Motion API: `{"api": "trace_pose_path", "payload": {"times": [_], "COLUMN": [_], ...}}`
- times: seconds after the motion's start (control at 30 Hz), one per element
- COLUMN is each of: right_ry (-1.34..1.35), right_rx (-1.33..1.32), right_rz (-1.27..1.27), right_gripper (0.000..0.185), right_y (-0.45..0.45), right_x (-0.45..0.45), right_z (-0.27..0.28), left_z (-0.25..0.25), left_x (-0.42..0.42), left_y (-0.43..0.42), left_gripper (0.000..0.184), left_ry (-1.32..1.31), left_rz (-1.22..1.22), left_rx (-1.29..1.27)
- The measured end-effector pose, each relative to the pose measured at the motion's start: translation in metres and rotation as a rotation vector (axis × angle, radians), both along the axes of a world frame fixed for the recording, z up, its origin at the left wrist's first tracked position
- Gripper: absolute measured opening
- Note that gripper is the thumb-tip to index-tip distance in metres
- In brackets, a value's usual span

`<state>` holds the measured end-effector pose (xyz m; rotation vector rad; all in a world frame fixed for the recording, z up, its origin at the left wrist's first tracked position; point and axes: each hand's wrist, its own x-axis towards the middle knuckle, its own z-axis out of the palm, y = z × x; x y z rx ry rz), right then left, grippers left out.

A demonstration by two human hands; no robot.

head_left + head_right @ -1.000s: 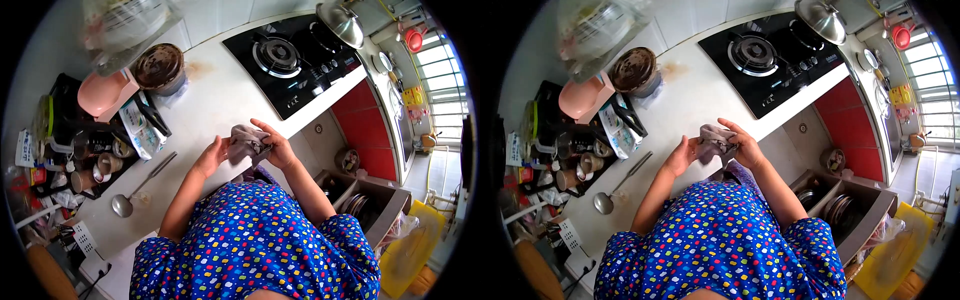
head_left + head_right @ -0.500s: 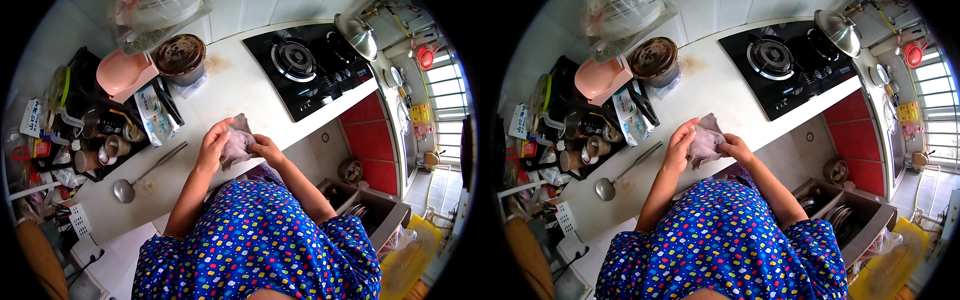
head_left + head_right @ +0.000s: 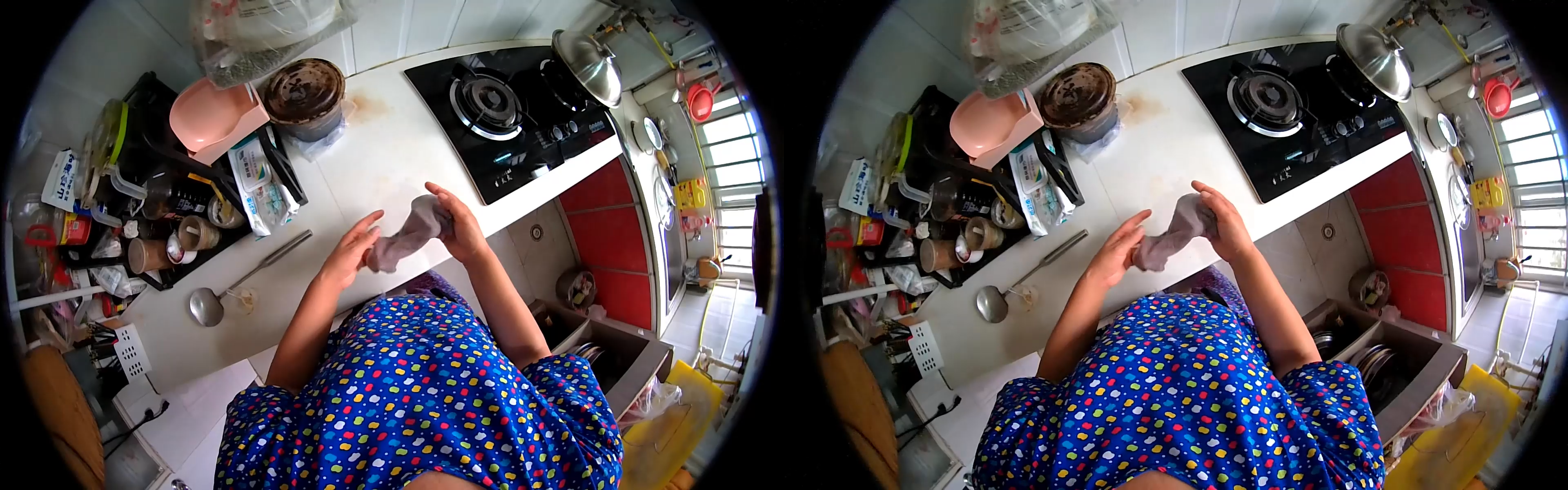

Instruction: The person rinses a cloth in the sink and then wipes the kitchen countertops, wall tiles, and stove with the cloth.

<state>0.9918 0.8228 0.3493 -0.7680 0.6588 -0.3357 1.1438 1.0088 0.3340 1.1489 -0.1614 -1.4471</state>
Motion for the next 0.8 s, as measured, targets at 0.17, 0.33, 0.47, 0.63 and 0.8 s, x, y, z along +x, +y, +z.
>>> {"api": "trace_pose_path", "payload": {"times": [0.17,0.33,0.47,0.63,0.8], "right_ry": [-0.062,0.506,0.465,0.657,0.463], "right_rx": [-0.102,-0.594,-0.709,-1.076,-1.151], "right_rz": [0.199,0.609,0.63,0.341,0.272], "right_gripper": [0.094,0.117,0.113,0.092,0.05], "right_y": [0.003,0.001,0.001,-0.009,-0.013], "right_x": [-0.015,-0.044,-0.05,-0.03,-0.012], "right_z": [-0.003,-0.007,-0.019,-0.01,0.021], "left_z": [-0.023,-0.04,-0.035,-0.01,0.013], "left_x": [-0.015,-0.022,-0.027,-0.012,0.023], "left_y": [-0.006,0.011,0.004,-0.025,-0.047], "left_gripper": [0.05,0.031,0.019,0.011,0.011], "left_ry": [0.089,-0.194,-0.502,-1.119,-1.336], "left_rz": [-0.205,0.082,0.04,0.159,0.264], "left_rx": [-0.021,-0.044,0.001,-0.013,-0.141]}}
